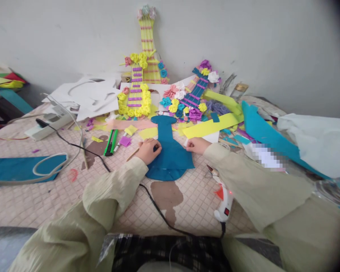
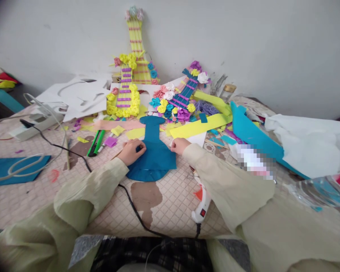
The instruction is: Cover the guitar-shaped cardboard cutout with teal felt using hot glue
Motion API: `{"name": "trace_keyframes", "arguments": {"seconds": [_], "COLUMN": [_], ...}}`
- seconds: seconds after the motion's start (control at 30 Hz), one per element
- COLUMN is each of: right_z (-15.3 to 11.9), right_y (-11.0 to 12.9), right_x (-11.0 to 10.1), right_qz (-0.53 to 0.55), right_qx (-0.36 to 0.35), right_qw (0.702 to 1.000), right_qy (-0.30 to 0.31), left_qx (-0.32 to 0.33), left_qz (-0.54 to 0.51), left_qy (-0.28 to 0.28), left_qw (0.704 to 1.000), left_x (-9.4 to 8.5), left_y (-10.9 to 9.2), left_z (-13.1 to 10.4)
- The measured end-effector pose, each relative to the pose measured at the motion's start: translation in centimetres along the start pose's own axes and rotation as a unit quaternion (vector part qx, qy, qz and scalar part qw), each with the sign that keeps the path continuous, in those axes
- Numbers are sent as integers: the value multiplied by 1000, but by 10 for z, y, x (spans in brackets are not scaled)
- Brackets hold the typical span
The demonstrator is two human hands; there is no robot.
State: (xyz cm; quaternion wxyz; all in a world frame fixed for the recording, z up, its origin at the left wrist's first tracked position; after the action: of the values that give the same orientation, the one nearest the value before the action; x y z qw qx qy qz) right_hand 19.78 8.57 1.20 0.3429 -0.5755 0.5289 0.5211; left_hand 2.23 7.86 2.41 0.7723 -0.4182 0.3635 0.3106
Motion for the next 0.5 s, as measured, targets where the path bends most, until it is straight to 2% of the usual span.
{"name": "trace_keyframes", "arguments": {"seconds": [0.2,0.37,0.5], "right_z": [0,-4,-22], "right_y": [1,3,28], "right_x": [-3,-15,-31], "right_qz": [7,20,28], "right_qx": [-3,-16,-80], "right_qw": [1000,997,986], "right_qy": [-24,-77,-141], "left_qx": [-4,-4,-3], "left_qz": [-1,-12,-27], "left_qy": [-2,-3,-10], "left_qw": [1000,1000,1000], "left_x": [-2,-5,-10], "left_y": [-1,-1,1], "left_z": [-1,-2,-3]}}
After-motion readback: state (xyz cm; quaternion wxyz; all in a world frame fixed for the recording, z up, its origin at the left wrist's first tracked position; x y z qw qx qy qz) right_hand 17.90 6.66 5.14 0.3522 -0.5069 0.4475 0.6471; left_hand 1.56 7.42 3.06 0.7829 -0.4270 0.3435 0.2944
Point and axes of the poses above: each hand's wrist, its own z-axis towards the middle knuckle, its own x-axis out of the palm, y = z × x, the point moved 8 cm from there along z, towards the middle knuckle, and after that the axes turned 10 degrees about -y, right-handed, at the moved point
